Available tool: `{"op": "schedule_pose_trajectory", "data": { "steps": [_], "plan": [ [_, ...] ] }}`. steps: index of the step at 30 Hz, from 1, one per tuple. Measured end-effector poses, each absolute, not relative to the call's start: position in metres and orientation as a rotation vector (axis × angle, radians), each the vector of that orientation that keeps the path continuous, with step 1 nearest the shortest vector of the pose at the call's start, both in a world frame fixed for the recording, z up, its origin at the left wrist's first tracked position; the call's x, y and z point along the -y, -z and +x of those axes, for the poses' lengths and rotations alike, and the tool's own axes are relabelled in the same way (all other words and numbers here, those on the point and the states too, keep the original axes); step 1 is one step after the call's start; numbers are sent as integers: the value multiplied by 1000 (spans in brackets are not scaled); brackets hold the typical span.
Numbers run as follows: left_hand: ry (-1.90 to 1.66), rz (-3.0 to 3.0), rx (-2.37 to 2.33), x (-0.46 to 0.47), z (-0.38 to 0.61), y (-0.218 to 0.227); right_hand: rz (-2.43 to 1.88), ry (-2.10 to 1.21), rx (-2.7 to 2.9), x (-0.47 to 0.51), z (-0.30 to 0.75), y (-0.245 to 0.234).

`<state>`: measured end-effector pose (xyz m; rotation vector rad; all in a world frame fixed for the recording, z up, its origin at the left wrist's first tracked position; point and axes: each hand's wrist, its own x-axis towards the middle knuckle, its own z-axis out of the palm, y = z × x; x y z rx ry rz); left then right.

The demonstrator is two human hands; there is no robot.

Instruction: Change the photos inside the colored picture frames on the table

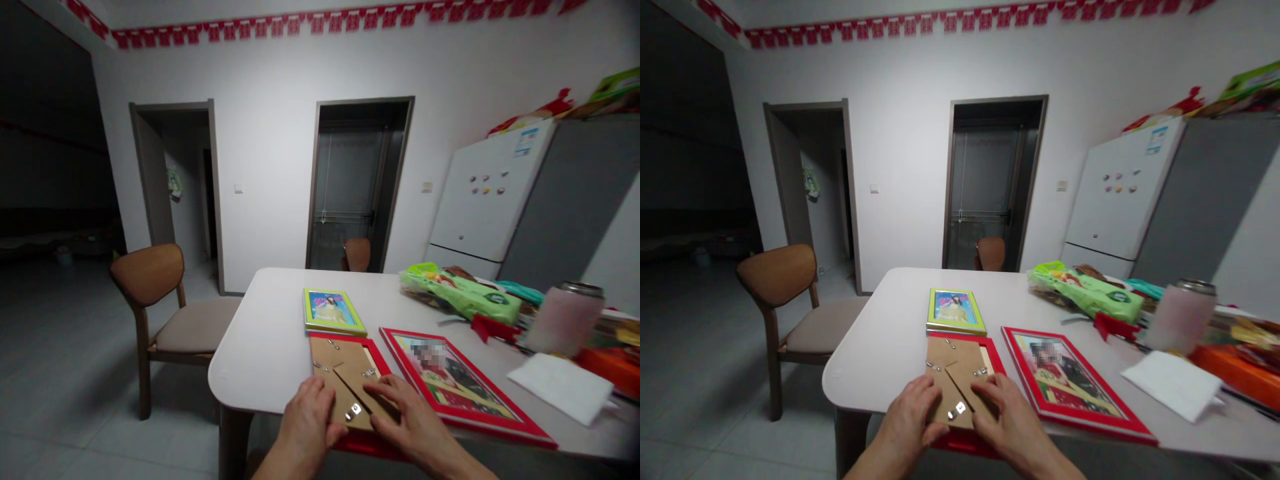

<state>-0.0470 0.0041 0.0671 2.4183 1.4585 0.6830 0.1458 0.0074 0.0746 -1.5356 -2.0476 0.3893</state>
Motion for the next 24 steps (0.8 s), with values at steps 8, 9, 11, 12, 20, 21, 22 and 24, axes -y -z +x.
{"op": "schedule_pose_trajectory", "data": {
  "steps": [8, 9, 11, 12, 20, 21, 22, 24],
  "plan": [
    [-562, 2430, -1428, -15, -28, -51, -1561, -262, 2078, -18, 168, -48],
    [-544, 2435, -1433, -16, -29, -51, -1565, -223, 2092, -20, 167, -46],
    [-521, 2447, -1430, -18, -30, -51, -1588, -148, 2107, -21, 164, -43],
    [-514, 2450, -1426, -18, -30, -51, -1601, -116, 2108, -21, 163, -42],
    [-574, 2476, -1296, -10, -36, -52, -1650, -18, 2139, -32, 161, -49],
    [-555, 2486, -1274, -9, -37, -53, -1686, 19, 2134, -35, 161, -51],
    [-533, 2495, -1266, -9, -37, -54, -1725, 57, 2130, -38, 160, -53],
    [-497, 2506, -1278, -8, -37, -57, -1789, 108, 2131, -44, 158, -54]
  ]
}}
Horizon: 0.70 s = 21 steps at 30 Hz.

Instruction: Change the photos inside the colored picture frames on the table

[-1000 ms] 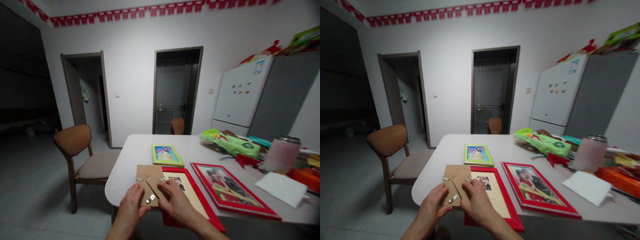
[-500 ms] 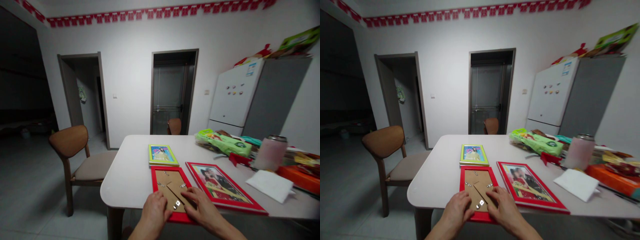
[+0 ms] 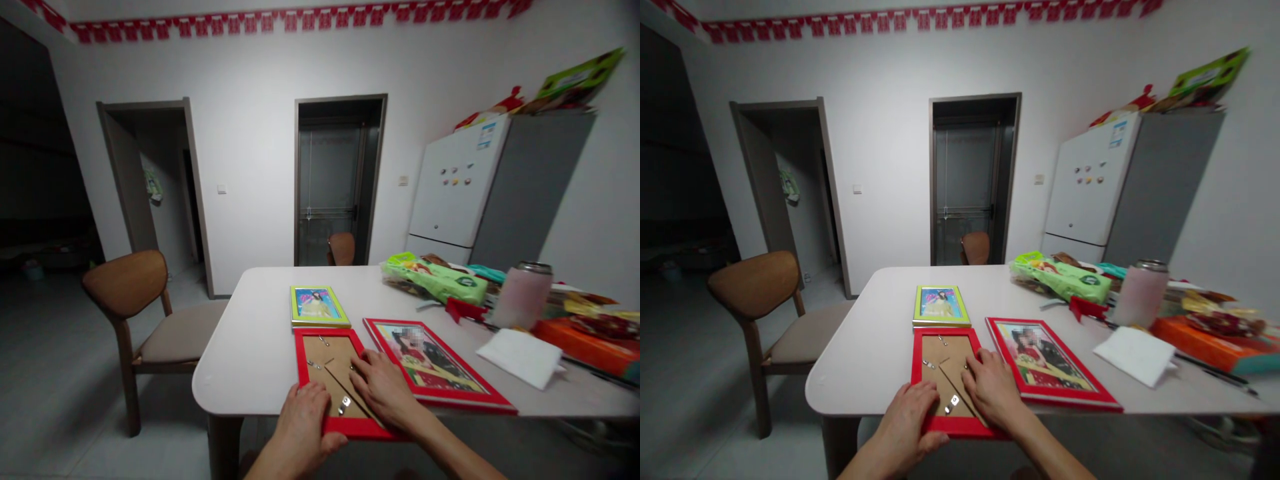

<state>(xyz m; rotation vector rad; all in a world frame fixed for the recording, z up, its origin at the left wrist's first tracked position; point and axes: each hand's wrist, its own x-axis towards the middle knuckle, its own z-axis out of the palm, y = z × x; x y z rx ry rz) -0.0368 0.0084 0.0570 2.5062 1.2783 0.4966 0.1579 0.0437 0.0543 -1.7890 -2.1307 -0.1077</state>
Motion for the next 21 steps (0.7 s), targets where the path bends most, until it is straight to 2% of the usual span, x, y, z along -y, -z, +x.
{"op": "schedule_pose_trajectory", "data": {
  "steps": [12, 21],
  "plan": [
    [-501, 2468, -1335, -8, -38, -55, -1693, 34, 2130, -38, 162, -52],
    [-473, 2418, -1362, -5, -36, -65, -1262, -165, 2409, 4, 138, -70]
  ]
}}
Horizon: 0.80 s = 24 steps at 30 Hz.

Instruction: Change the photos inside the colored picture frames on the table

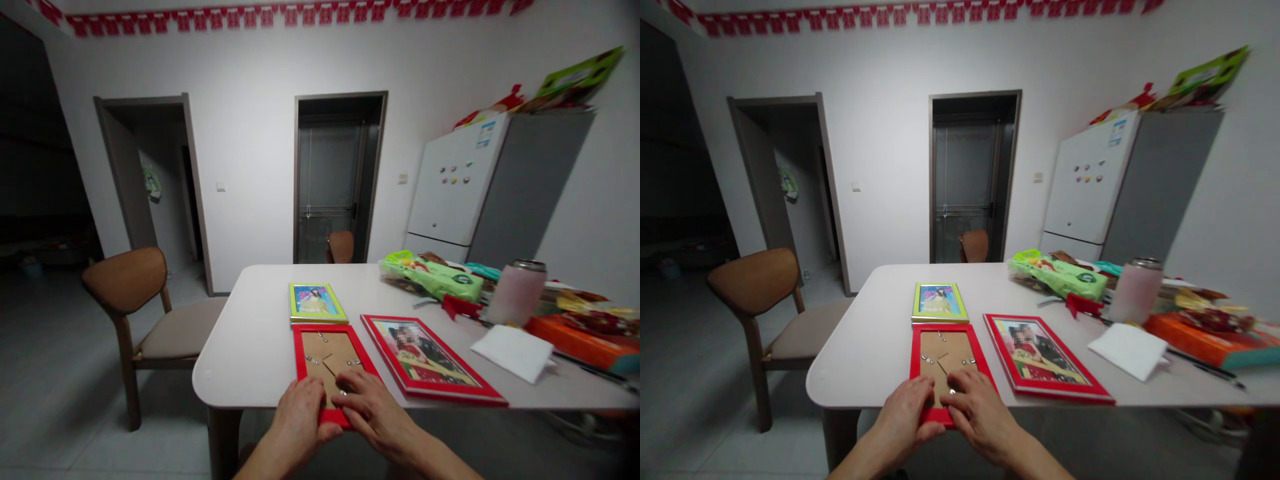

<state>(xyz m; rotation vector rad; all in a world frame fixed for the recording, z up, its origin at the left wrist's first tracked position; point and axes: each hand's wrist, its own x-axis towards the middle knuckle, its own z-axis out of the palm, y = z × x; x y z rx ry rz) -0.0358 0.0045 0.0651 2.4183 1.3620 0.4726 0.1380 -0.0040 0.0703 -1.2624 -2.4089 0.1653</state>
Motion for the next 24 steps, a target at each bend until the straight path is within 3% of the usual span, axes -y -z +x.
{"op": "schedule_pose_trajectory", "data": {
  "steps": [24],
  "plan": [
    [-635, 2351, -1231, -9, -45, -54, -1392, -169, 2388, -58, 96, -63]
  ]
}}
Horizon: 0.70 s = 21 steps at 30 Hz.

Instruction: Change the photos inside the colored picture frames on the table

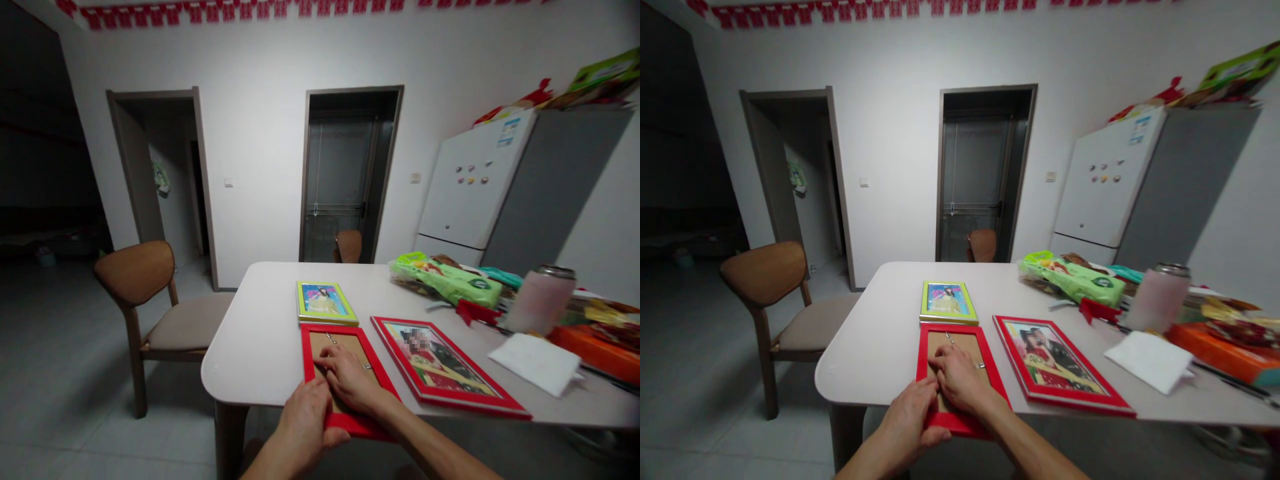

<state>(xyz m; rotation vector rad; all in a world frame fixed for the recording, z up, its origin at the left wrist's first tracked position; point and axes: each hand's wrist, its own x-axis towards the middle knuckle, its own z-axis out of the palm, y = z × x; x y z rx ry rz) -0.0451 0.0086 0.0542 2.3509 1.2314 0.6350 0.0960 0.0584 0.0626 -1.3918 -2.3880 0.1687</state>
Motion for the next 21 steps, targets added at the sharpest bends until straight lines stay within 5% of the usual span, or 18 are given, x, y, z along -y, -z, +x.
{"op": "schedule_pose_trajectory", "data": {
  "steps": [10, 21],
  "plan": [
    [-588, 2334, -1271, -7, -46, -56, -1341, -246, 2329, -65, 99, -59],
    [-511, 2293, -1342, -3, -45, -58, -1949, -177, 1837, -135, 114, -43]
  ]
}}
